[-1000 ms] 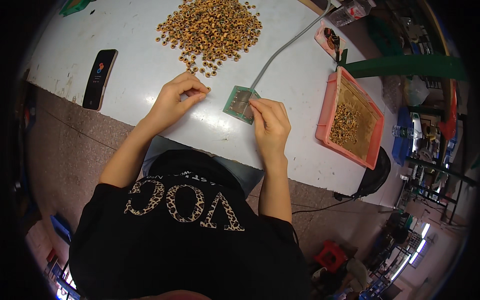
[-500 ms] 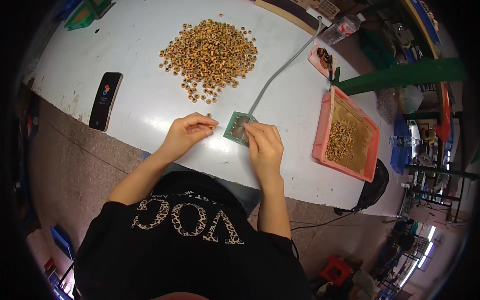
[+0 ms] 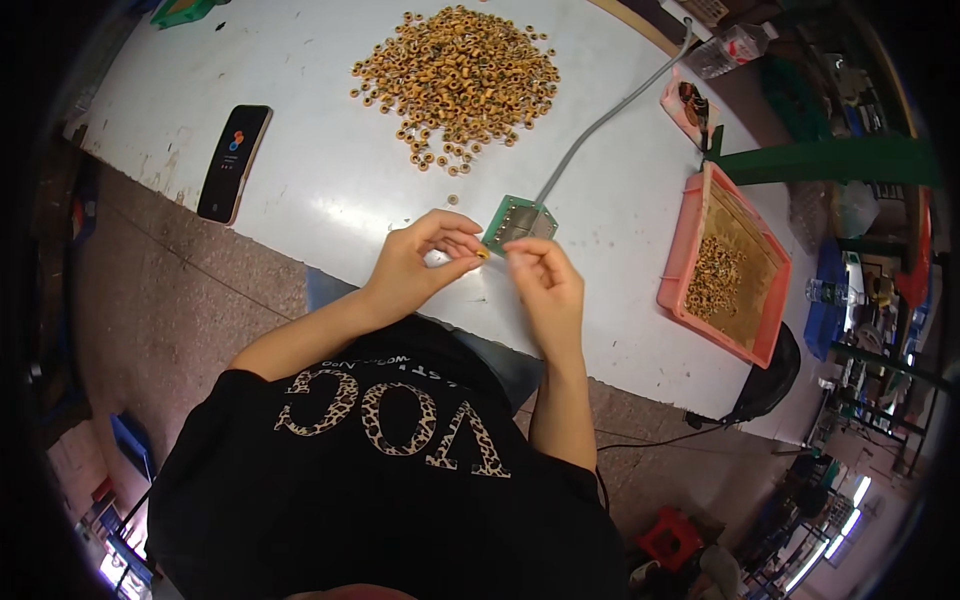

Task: Sorting and placing small metal components into a green fixture at a workbench.

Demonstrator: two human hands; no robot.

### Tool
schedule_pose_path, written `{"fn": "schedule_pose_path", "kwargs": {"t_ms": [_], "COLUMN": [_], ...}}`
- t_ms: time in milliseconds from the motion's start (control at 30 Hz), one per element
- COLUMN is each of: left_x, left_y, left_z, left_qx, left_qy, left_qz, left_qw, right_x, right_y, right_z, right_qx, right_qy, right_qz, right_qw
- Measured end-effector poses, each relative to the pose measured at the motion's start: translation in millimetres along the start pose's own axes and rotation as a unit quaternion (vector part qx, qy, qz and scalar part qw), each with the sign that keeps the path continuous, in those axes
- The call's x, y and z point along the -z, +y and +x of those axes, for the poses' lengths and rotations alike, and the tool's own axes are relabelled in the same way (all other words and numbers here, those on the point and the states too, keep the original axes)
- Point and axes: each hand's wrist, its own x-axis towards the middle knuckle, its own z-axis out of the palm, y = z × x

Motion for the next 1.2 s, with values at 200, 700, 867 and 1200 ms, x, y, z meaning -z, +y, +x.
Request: {"fn": "schedule_pose_path", "kwargs": {"t_ms": [200, 700, 867, 1200], "left_x": [-6, 28, 32, 20], "left_y": [0, -17, -13, -3], "left_z": [1, 30, 31, 21], "left_qx": [-0.047, -0.238, -0.258, 0.017], "left_qy": [0.002, 0.055, 0.034, -0.005], "left_qz": [0.015, 0.42, 0.414, 0.1], "left_qw": [0.999, 0.874, 0.872, 0.995], "right_x": [1, 21, 19, 17], "right_y": [12, 18, 18, 16], "right_z": [-1, 21, 22, 21], "right_qx": [0.163, 0.268, 0.268, 0.29], "right_qy": [-0.018, 0.102, 0.101, 0.086], "right_qz": [-0.212, -0.338, -0.349, -0.354], "right_qw": [0.964, 0.897, 0.892, 0.885]}}
